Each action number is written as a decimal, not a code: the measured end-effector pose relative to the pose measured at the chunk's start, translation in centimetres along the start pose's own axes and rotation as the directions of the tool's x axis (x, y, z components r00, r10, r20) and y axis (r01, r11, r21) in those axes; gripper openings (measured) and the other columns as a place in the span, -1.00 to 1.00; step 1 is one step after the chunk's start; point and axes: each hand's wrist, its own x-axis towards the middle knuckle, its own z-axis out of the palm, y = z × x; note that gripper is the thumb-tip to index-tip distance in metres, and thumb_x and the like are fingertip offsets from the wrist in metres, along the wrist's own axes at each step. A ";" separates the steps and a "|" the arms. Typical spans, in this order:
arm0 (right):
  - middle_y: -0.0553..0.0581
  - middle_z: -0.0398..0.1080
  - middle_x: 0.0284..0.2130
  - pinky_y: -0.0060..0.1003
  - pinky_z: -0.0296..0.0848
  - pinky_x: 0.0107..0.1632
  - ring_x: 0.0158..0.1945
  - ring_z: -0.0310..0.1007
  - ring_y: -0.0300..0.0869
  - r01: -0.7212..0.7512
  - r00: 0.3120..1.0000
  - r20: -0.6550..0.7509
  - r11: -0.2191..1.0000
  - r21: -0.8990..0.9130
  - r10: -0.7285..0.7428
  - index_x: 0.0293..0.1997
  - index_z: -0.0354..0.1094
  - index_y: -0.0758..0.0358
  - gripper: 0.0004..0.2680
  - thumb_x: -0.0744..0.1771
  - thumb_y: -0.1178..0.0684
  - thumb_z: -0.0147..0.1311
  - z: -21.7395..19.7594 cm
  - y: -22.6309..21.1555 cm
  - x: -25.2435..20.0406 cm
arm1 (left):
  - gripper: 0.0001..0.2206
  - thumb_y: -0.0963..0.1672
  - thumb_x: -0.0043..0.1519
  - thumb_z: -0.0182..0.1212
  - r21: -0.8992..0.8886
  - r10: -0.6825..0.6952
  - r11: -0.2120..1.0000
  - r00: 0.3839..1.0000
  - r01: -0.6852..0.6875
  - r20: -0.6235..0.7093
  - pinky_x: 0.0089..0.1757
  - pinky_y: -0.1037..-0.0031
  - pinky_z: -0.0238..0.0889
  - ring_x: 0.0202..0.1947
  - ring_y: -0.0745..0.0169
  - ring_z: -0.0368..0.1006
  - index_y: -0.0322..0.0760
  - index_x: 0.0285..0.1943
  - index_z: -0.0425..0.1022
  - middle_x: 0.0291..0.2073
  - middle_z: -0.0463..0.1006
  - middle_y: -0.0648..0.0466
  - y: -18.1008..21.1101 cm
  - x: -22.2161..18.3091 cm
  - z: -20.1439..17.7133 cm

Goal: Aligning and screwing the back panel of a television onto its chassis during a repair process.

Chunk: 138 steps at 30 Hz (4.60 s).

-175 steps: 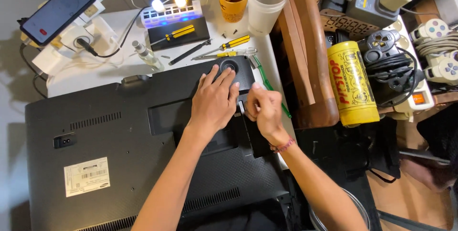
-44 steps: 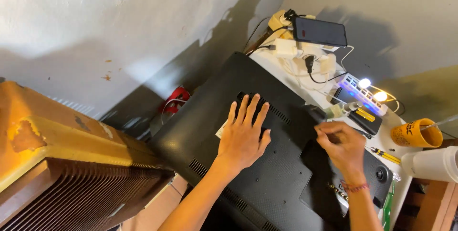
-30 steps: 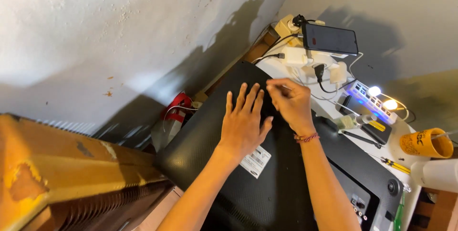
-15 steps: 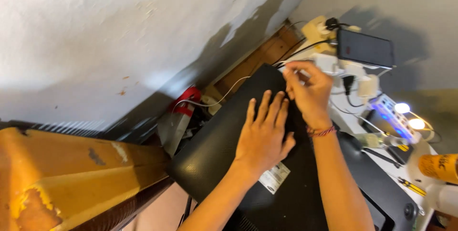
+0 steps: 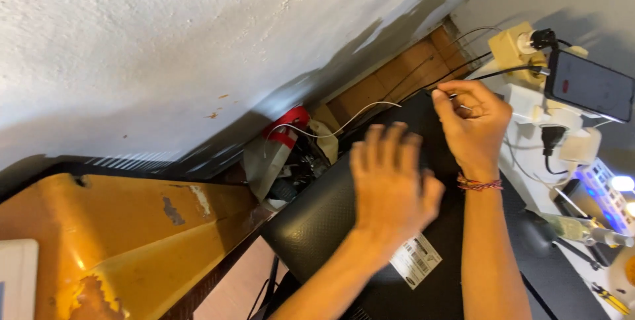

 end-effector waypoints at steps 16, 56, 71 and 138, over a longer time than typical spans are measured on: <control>0.20 0.52 -0.37 -0.50 0.36 -0.50 -0.48 0.36 -0.29 0.028 0.988 -0.154 0.990 0.137 -0.007 -0.17 0.48 0.39 -0.96 0.36 0.34 0.21 0.1 -2.4 0.0 | -0.32 0.20 0.39 -0.34 0.378 -0.654 0.756 0.579 0.535 0.487 -0.29 0.04 0.46 -0.22 -0.30 0.61 -0.34 -0.12 0.64 -0.28 0.65 -0.21 -8.8 -0.5 -6.5; 0.10 0.53 -0.48 -0.47 0.46 -0.36 -0.40 0.48 -0.28 -0.133 0.991 -0.028 0.988 -0.075 0.131 -0.31 0.58 0.18 -0.94 0.25 0.23 0.28 0.1 -3.5 1.6 | -0.42 0.10 0.39 -0.24 0.143 -0.506 0.841 0.663 0.522 0.552 -0.17 0.09 0.50 -0.15 -0.28 0.62 -0.42 -0.10 0.65 -0.26 0.63 -0.30 -5.5 11.0 5.5; 0.11 0.55 -0.48 -0.50 0.48 -0.39 -0.39 0.43 -0.36 -0.225 0.973 0.031 0.969 -0.101 0.229 -0.29 0.63 0.11 -0.88 0.22 0.24 0.26 -0.4 -3.4 2.0 | -0.43 0.07 0.36 -0.24 0.139 -0.481 0.857 0.675 0.496 0.560 -0.22 0.11 0.51 -0.19 -0.29 0.63 -0.43 -0.17 0.66 -0.31 0.64 -0.27 -5.7 10.9 6.3; 0.08 0.53 -0.49 -0.23 0.48 -0.12 -0.26 0.56 -0.09 -0.108 0.994 -0.023 0.973 -0.202 0.106 -0.40 0.54 0.13 -0.78 0.27 0.30 -0.09 -0.4 -5.1 1.6 | -0.87 -0.09 0.26 0.24 -0.163 -0.322 0.889 0.836 0.428 0.444 -0.23 0.26 0.48 -0.18 0.12 0.56 -0.16 -0.13 0.63 -0.31 0.58 0.06 -4.2 11.4 5.7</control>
